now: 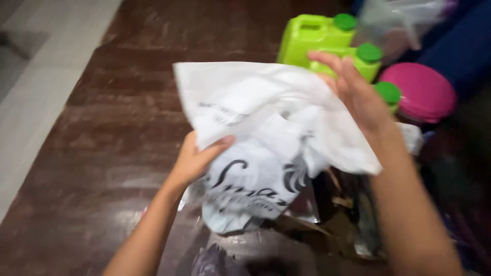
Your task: The person sorts various items including sleeping masks, a coin bank, and small boxes, then packs them into two different bags.
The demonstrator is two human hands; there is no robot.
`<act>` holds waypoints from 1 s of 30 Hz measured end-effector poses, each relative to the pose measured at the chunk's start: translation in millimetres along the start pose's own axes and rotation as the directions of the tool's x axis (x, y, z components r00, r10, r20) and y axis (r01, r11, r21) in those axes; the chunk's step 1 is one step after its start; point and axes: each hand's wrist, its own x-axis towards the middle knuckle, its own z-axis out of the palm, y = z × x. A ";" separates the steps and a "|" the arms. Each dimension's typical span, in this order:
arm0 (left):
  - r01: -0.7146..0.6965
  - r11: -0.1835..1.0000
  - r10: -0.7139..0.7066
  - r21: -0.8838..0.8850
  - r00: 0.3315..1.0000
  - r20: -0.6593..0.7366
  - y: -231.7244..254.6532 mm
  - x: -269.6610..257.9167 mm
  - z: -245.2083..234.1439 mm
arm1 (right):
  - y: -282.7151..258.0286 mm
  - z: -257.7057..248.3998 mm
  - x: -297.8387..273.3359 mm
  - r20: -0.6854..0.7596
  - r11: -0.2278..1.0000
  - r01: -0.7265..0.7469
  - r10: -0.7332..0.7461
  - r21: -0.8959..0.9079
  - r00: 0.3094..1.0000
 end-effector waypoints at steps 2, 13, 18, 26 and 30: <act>-0.017 0.999 0.013 -0.035 0.992 -0.128 0.4 -1.8 3.4 | 33.9 -12.7 -30.3 -0.305 0.975 0.113 -0.050 0.193 0.951; -0.147 0.967 0.071 -0.206 0.939 -0.336 38.3 20.5 11.6 | 159.9 12.3 -35.0 -0.624 0.977 0.108 0.031 0.184 0.781; -0.233 0.970 0.240 0.076 0.839 -0.488 24.2 34.4 8.5 | 118.7 4.7 -21.2 -0.638 0.934 0.327 -0.168 0.140 0.752; -0.148 0.989 0.128 0.003 0.846 -0.517 15.3 18.0 2.3 | 121.5 -26.7 -19.7 -0.718 0.957 0.288 -0.175 0.037 0.674; -0.125 0.969 -0.002 -0.211 0.857 -0.516 8.2 21.2 10.5 | 125.0 -44.8 -25.0 -0.790 0.905 0.030 -0.386 -0.424 0.477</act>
